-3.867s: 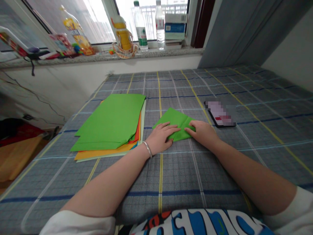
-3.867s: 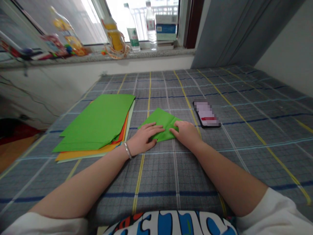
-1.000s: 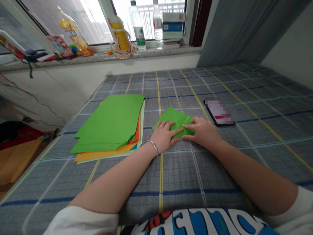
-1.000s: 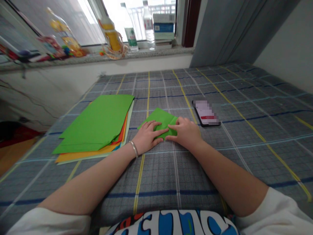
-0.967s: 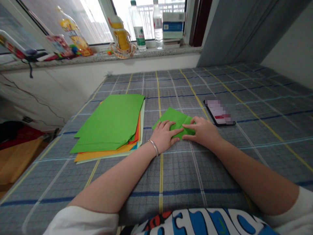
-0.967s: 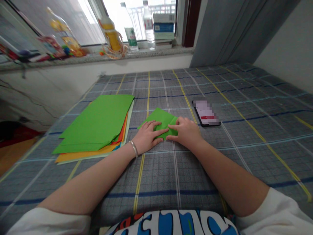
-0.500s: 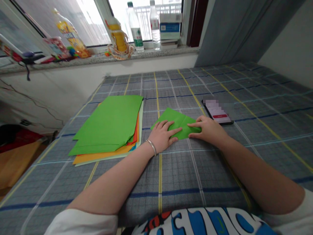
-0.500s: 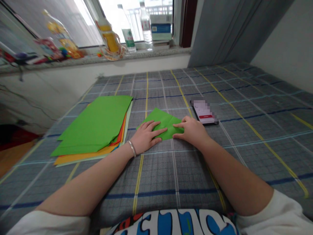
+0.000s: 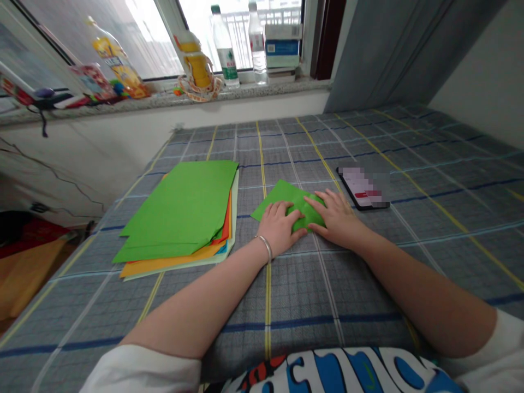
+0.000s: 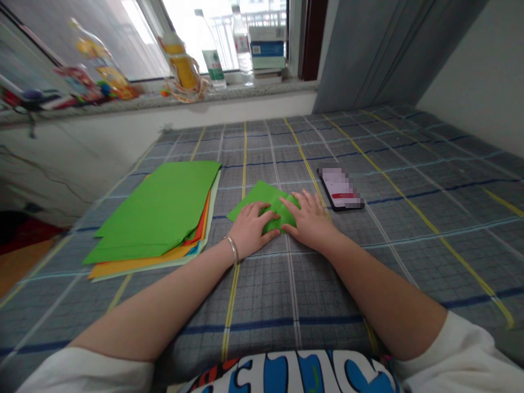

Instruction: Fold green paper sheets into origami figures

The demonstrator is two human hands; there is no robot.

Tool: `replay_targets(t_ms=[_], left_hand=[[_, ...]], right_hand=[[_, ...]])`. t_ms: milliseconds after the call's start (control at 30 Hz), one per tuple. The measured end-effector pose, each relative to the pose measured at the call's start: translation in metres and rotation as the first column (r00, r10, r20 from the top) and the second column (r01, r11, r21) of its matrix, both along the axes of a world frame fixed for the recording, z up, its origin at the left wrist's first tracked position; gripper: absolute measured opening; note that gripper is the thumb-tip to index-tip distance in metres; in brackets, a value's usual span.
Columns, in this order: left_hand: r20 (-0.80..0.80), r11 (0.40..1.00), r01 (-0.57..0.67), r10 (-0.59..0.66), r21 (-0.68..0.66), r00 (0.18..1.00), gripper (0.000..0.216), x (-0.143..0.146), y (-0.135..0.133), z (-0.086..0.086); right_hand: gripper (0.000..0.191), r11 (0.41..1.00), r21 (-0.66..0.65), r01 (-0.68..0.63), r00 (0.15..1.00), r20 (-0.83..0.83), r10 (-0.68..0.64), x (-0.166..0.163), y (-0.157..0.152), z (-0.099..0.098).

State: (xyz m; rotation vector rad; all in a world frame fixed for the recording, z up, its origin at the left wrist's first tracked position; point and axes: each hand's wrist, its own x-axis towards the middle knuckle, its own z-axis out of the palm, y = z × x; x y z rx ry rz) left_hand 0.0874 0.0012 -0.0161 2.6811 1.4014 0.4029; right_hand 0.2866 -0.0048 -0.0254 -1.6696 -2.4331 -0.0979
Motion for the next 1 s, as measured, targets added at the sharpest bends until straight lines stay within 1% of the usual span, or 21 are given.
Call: replay_targets(t_ms=[67,167,300,433,533,733,867,1000], left_hand=[[0.0,1.0,0.02,-0.02,-0.016,1.0,0.041,-0.003,0.002,-0.001],[-0.009,0.996,0.07,-0.071,-0.055,0.997,0.042,-0.01,0.005,-0.001],[-0.023,0.987,0.112,-0.115,-0.119,0.993,0.048,-0.017,0.008,0.0],[-0.046,0.978,0.133,-0.143,-0.161,0.989,0.053,-0.024,0.013,0.001],[-0.079,0.972,0.129,-0.147,-0.199,0.986,0.056,-0.029,0.015,0.004],[-0.138,0.965,0.11,-0.146,-0.237,0.98,0.057,-0.03,0.014,0.01],[-0.147,0.96,0.108,-0.15,-0.259,0.978,0.057,-0.032,0.013,0.011],[-0.148,0.956,0.13,-0.174,-0.263,0.974,0.054,-0.037,0.014,0.011]], right_hand=[[0.073,1.0,-0.015,0.025,0.999,0.031,-0.025,0.007,0.0,-0.003],[0.08,0.998,-0.052,0.037,0.999,0.033,-0.035,0.019,0.001,-0.009],[0.081,0.996,-0.093,0.014,1.0,0.01,-0.013,0.033,0.003,-0.017],[0.087,0.996,-0.079,-0.038,0.999,-0.015,0.037,0.041,0.005,-0.021],[0.089,0.994,-0.102,-0.039,0.999,-0.018,0.037,0.047,0.006,-0.02],[0.085,0.979,-0.195,-0.06,0.998,-0.044,0.052,0.053,0.009,-0.013],[0.084,0.973,-0.221,-0.066,0.996,-0.073,0.051,0.053,0.011,-0.009],[0.083,0.967,-0.249,-0.05,0.994,-0.108,0.023,0.051,0.011,-0.005]])
